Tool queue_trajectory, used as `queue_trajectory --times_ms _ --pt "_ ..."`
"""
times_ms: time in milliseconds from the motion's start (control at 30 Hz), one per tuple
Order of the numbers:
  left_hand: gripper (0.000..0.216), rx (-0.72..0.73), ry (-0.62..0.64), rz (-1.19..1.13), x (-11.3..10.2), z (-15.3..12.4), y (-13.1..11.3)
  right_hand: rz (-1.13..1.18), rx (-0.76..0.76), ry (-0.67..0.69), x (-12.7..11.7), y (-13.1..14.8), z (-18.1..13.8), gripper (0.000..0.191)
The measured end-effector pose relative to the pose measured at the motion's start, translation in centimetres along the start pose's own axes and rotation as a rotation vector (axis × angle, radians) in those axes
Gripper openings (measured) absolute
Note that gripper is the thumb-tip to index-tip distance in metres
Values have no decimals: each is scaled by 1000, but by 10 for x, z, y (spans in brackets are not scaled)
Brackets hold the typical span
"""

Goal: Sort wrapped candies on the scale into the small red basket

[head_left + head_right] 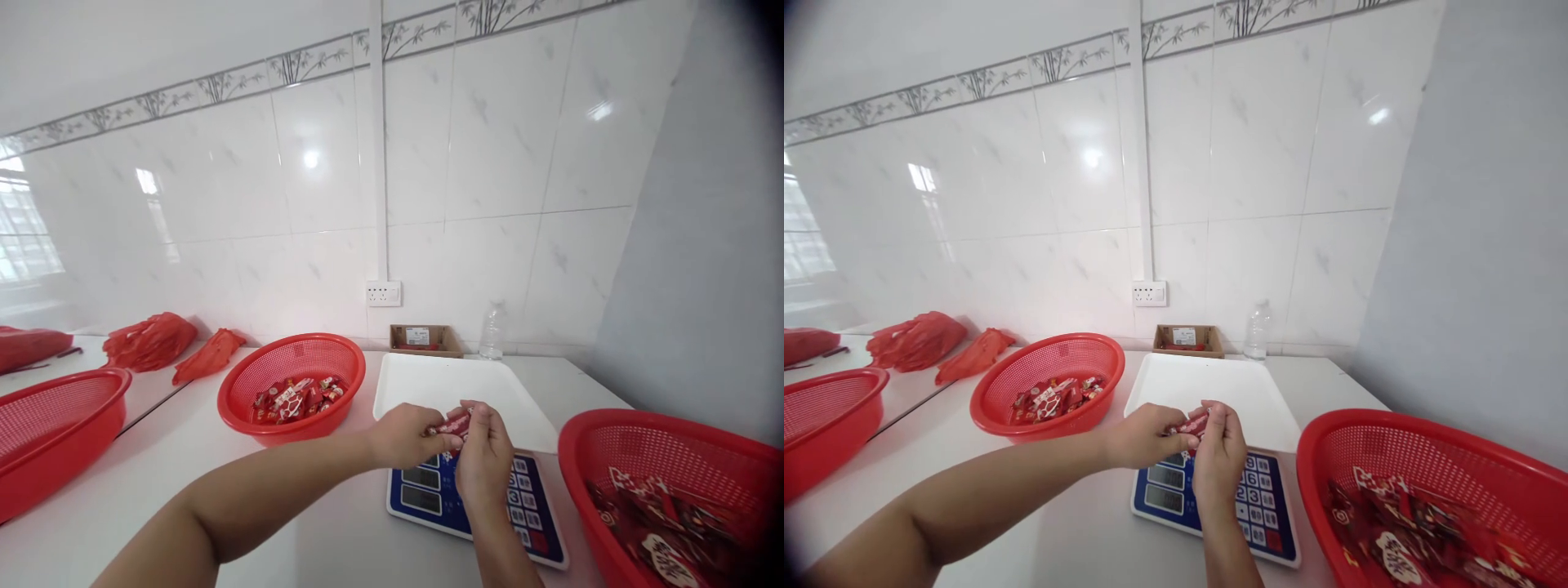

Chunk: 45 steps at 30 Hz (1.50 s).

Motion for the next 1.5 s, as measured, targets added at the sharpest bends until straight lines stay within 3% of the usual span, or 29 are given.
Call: queue_trajectory --times_ms 133,333,433,733,833,933,1067,1267,1400,1500 --pt "31 -22 -28 -128 5 -2 -1 -89 -29 -17 -5 -3 5 45" --pt "32 -38 -25 -237 -11 -18 5 -218 -32 84 3 4 1 52" --pt "34 -67 -90 -212 -21 -26 14 -288 -80 153 11 9 -5 51" --pt "38 -354 -382 24 -91 -57 89 -208 -116 149 12 17 -10 47" --pt "38 -458 -419 167 -104 -68 117 -210 -119 152 13 18 -10 46" --pt "25 -497 -456 306 -108 -75 129 -166 -151 152 15 19 -12 43" --pt "29 -364 -505 367 -95 -67 108 -105 -206 207 23 26 -20 39" --pt "41 -54 -615 177 -74 -45 27 -243 -190 269 21 54 -28 30" --pt "43 38 -582 -73 -71 -38 -11 -480 -116 380 -6 93 -29 18" --pt "44 13 -523 -241 -71 -34 -13 -749 -140 394 -43 122 -15 13"
Point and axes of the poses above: each hand's wrist, its own z-axis towards the middle knuckle, its own x-axis out of the palm, y = z × x, the point moved 7 cm from there along z, towards the middle knuckle, and after that the axes turned 13 degrees about z, right-handed, at the moved point
